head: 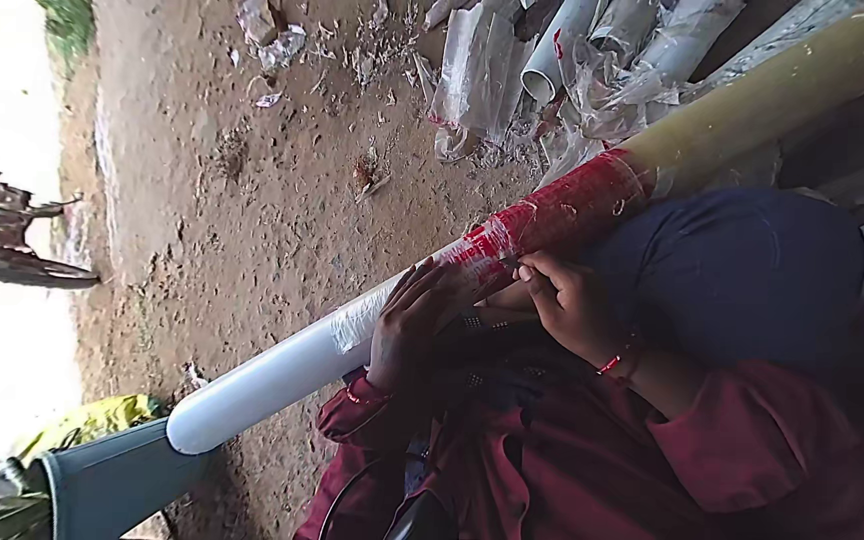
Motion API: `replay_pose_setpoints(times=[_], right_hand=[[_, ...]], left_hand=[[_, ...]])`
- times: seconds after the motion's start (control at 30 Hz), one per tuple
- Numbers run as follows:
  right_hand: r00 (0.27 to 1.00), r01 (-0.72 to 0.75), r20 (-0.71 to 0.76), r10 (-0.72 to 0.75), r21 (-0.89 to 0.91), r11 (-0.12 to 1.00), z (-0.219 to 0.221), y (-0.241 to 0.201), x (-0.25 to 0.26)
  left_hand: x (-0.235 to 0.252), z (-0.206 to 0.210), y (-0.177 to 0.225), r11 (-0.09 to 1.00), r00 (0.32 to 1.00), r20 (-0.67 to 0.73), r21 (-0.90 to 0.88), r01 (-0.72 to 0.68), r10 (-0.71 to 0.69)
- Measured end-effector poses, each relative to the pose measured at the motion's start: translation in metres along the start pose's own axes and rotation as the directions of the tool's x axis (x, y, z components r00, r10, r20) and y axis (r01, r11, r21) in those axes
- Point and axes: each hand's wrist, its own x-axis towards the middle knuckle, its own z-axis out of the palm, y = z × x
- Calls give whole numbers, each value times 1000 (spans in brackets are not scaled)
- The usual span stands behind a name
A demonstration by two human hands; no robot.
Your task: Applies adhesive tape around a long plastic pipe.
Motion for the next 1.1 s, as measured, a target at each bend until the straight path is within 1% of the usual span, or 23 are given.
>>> replay_pose_setpoints(times=[0.07, 0.13, 0.23, 0.33, 0.4, 0.43, 0.5, 0.53, 0.57, 0.6, 0.67, 0.7, 0.77, 0.83, 0.9, 0.97, 1.0, 1.1], right_hand=[[1000, -1, 15, 1, -7, 1000, 1, 2, -1], [999, 5, 46, -4, -22, 1000, -1, 2, 0], [998, 39, 60, -37, -28, 999, 1, 5, -1], [995, 54, 84, -52, -25, 998, 2, 9, 0], [995, 58, 80, -54, -49, 997, 2, 11, -1], [996, 62, 73, -57, -59, 996, 3, 11, -1], [995, 73, 80, -66, -88, 993, 3, 14, -2], [993, 81, 90, -72, -102, 991, 3, 15, -2], [991, 99, 99, -87, -122, 988, 4, 16, -3], [988, 126, 102, -112, -146, 981, 4, 17, -3], [975, 215, 107, -196, -208, 954, 5, 16, -4], [958, 284, 119, -262, -255, 924, 5, 14, -3], [890, 456, 174, -421, -353, 817, 6, 7, 0], [772, 631, 275, -573, -437, 641, 7, -2, 4], [646, 750, 388, -658, -482, 453, 8, -11, 5], [567, 795, 477, -671, -531, 294, 11, -17, 4], [552, 794, 501, -667, -559, 238, 13, -19, 3], [525, 788, 532, -664, -599, 142, 18, -22, 2]], left_hand=[[3, 6, 4, 995, 996, -87, 102, 0, 9], [4, 13, 10, 984, 991, -129, 179, 5, 18], [3, 23, 16, 984, 974, -226, 167, 57, -18], [4, 34, 21, 987, 923, -369, 69, 145, -110], [5, 35, 23, 980, 887, -419, -41, 193, -193], [5, 31, 24, 964, 864, -429, -140, 225, -264], [2, 17, 18, 899, 776, -482, -362, 246, -407], [-3, 10, 15, 887, 744, -508, -386, 254, -434], [-11, 5, 16, 900, 731, -535, -344, 269, -423], [-19, 4, 20, 921, 746, -545, -282, 268, -383], [-38, 14, 33, 959, 828, -484, -156, 239, -285], [-46, 25, 39, 974, 859, -458, -81, 214, -227], [-58, 44, 44, 986, 888, -446, 62, 158, -114], [-66, 53, 41, 990, 885, -465, 105, 99, -39], [-69, 58, 36, 997, 861, -508, 60, 52, -15], [-68, 63, 32, 999, 836, -549, 19, 29, -13], [-67, 65, 31, 1000, 829, -559, 11, 21, -11], [-68, 67, 29, 1000, 823, -568, 10, 6, 1]])
